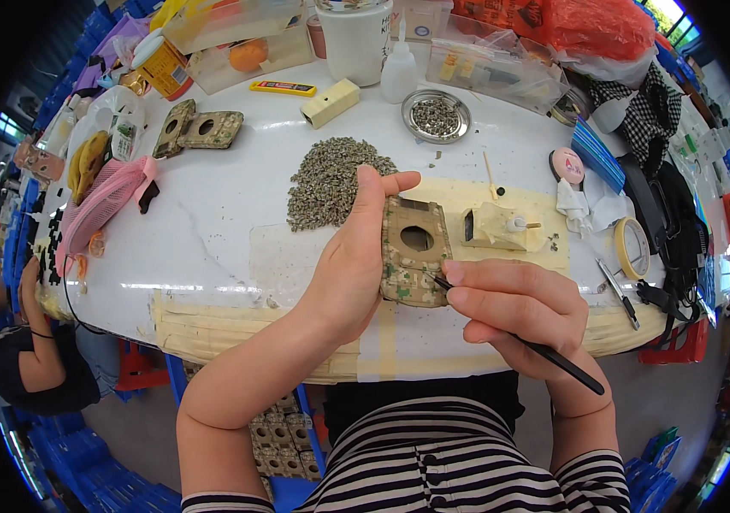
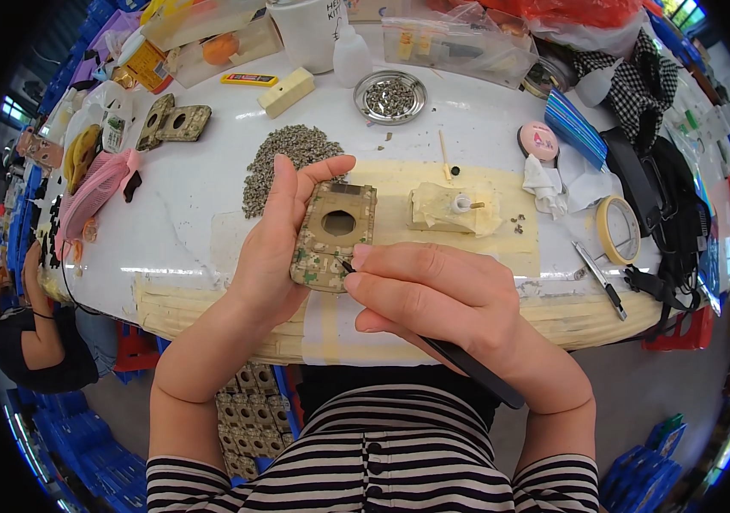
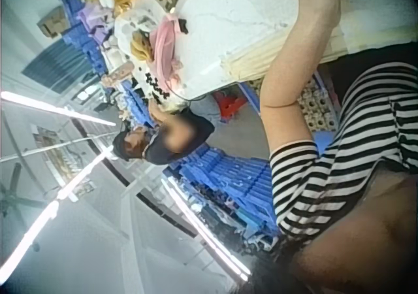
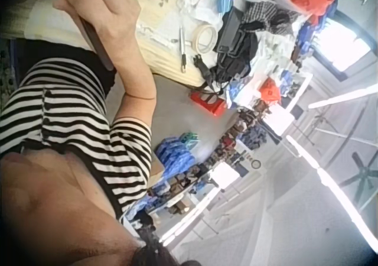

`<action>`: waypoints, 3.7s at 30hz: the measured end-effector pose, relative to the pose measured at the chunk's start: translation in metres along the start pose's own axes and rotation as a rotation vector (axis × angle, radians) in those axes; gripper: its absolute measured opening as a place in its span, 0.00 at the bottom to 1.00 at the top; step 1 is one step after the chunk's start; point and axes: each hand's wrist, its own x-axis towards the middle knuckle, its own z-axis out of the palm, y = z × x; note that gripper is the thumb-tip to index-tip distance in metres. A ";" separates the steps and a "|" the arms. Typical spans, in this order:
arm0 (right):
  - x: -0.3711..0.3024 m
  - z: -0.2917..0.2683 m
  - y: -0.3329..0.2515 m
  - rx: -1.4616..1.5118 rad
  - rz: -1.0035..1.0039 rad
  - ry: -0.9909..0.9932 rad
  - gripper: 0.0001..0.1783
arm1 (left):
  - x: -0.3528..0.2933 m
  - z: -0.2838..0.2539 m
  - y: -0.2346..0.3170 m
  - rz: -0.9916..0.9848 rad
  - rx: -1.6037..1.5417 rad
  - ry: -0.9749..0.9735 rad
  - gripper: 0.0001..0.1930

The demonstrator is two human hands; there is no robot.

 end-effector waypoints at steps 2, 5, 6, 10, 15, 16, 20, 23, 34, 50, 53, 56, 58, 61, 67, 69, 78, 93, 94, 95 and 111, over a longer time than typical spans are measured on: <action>0.000 0.000 0.000 -0.002 0.002 0.000 0.14 | 0.000 0.000 0.000 -0.001 0.000 0.002 0.34; 0.000 0.001 0.000 0.000 0.009 0.000 0.14 | 0.000 0.000 0.000 -0.001 0.003 0.006 0.34; 0.000 0.001 0.000 0.000 0.008 0.000 0.14 | -0.001 0.001 0.000 -0.003 0.004 0.008 0.34; 0.000 0.001 0.000 -0.005 0.006 -0.001 0.13 | 0.000 0.001 0.000 0.002 0.008 0.008 0.34; 0.001 0.000 -0.001 -0.001 0.008 -0.003 0.13 | -0.001 0.001 0.000 -0.001 0.007 0.009 0.34; 0.001 0.000 -0.001 0.001 0.006 -0.002 0.13 | 0.000 0.001 0.000 -0.002 0.006 0.010 0.34; 0.000 0.001 0.001 0.004 0.008 -0.001 0.14 | 0.001 0.000 -0.001 -0.013 0.003 0.003 0.35; -0.001 0.001 0.000 -0.004 -0.005 0.001 0.14 | -0.002 0.002 0.001 -0.009 0.004 0.006 0.35; -0.004 -0.005 0.001 0.107 0.075 0.068 0.14 | -0.002 0.005 0.004 -0.032 0.004 -0.007 0.35; -0.030 -0.037 0.015 -0.279 0.390 0.455 0.05 | 0.003 -0.003 -0.004 0.030 0.037 -0.056 0.31; -0.031 -0.039 0.020 -0.443 0.391 0.389 0.06 | 0.004 -0.002 -0.006 0.107 0.107 -0.091 0.28; -0.030 -0.036 0.024 -0.434 0.421 0.337 0.09 | 0.006 -0.005 -0.009 0.170 0.170 -0.123 0.27; -0.028 -0.033 0.028 -0.416 0.409 0.320 0.10 | 0.006 -0.006 -0.009 0.186 0.190 -0.131 0.27; -0.027 -0.031 0.035 -0.404 0.361 0.286 0.10 | 0.006 -0.006 -0.009 0.190 0.184 -0.136 0.27; -0.028 -0.027 0.040 -0.392 0.379 0.244 0.10 | 0.006 -0.004 -0.011 0.142 0.140 -0.119 0.27; -0.028 -0.026 0.039 -0.395 0.356 0.275 0.10 | 0.005 -0.004 -0.011 0.135 0.160 -0.121 0.28; -0.017 -0.026 0.037 -0.433 0.243 0.233 0.12 | 0.005 -0.003 -0.010 0.091 0.143 -0.109 0.27; -0.009 -0.021 0.036 -0.496 0.190 0.203 0.09 | 0.005 -0.005 -0.010 0.086 0.155 -0.089 0.27; -0.009 -0.021 0.035 -0.504 0.189 0.203 0.09 | 0.005 -0.005 -0.010 0.085 0.148 -0.091 0.27; -0.010 -0.022 0.034 -0.506 0.191 0.211 0.09 | 0.005 -0.006 -0.010 0.084 0.152 -0.091 0.27; -0.002 -0.004 0.009 0.183 0.173 0.271 0.07 | 0.004 -0.006 -0.009 0.082 0.154 -0.089 0.28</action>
